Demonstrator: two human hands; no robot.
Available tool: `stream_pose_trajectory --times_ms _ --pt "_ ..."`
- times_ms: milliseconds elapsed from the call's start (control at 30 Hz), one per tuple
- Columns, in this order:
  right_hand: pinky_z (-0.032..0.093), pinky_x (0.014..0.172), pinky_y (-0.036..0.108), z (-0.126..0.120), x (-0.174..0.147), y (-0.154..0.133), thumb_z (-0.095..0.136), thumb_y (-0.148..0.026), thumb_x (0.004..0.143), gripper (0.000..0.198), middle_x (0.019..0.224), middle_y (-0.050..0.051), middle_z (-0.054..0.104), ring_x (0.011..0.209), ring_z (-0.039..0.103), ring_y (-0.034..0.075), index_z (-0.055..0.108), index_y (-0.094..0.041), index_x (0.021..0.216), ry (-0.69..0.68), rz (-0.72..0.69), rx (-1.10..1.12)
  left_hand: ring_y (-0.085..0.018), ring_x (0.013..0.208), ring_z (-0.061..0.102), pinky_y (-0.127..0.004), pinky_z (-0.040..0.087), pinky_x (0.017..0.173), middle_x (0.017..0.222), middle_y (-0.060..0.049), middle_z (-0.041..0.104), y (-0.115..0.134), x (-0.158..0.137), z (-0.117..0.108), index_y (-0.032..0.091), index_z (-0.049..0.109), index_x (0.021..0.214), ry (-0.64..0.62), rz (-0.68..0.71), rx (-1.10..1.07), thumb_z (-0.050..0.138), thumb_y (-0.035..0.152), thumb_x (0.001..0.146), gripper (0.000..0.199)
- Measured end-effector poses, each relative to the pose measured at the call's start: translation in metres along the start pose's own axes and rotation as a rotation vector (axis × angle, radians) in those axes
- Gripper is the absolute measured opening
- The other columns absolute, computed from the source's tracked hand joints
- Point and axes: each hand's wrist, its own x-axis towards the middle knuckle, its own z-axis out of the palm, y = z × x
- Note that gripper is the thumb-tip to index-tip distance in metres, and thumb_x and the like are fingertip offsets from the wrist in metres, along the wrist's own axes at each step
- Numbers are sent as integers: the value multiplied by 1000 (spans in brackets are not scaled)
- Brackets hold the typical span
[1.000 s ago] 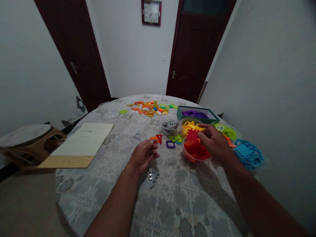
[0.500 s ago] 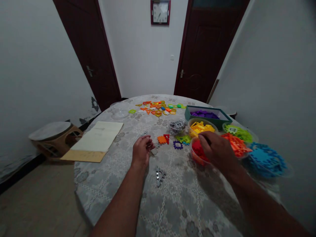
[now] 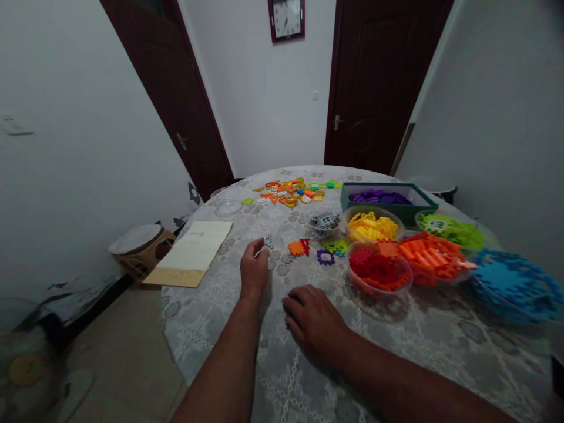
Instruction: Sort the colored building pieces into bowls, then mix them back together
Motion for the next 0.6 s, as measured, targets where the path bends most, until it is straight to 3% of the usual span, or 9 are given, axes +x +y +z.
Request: stream_pose_trajectory --times_ms 167,333,433,600 --pt "47 112 49 -7 -6 20 65 -22 98 53 134 16 66 125 56 30 54 -15 149 121 57 151 -26 114 71 -42 53 107 118 -11 78 5 -7 5 19 75 111 -58 7 87 63 15 84 30" --pt "43 115 54 -6 -11 18 71 -32 94 68 142 19 62 131 52 34 49 -11 155 83 39 110 -26 115 70 -41 52 108 119 -11 77 3 -9 3 19 75 111 -45 24 165 60 14 84 31" --pt "41 115 55 -5 -14 9 74 -34 91 65 141 17 62 131 51 35 55 -15 150 56 17 59 -25 118 69 -40 51 109 123 -11 76 -1 -9 -1 19 74 116 -1 31 198 59 14 84 36" --pt "43 113 54 -2 -14 5 69 -21 88 62 134 17 61 126 53 32 56 -15 149 75 -2 91 -25 119 67 -40 50 108 127 -13 73 -9 3 -8 19 70 126 28 -5 275 60 14 84 43"
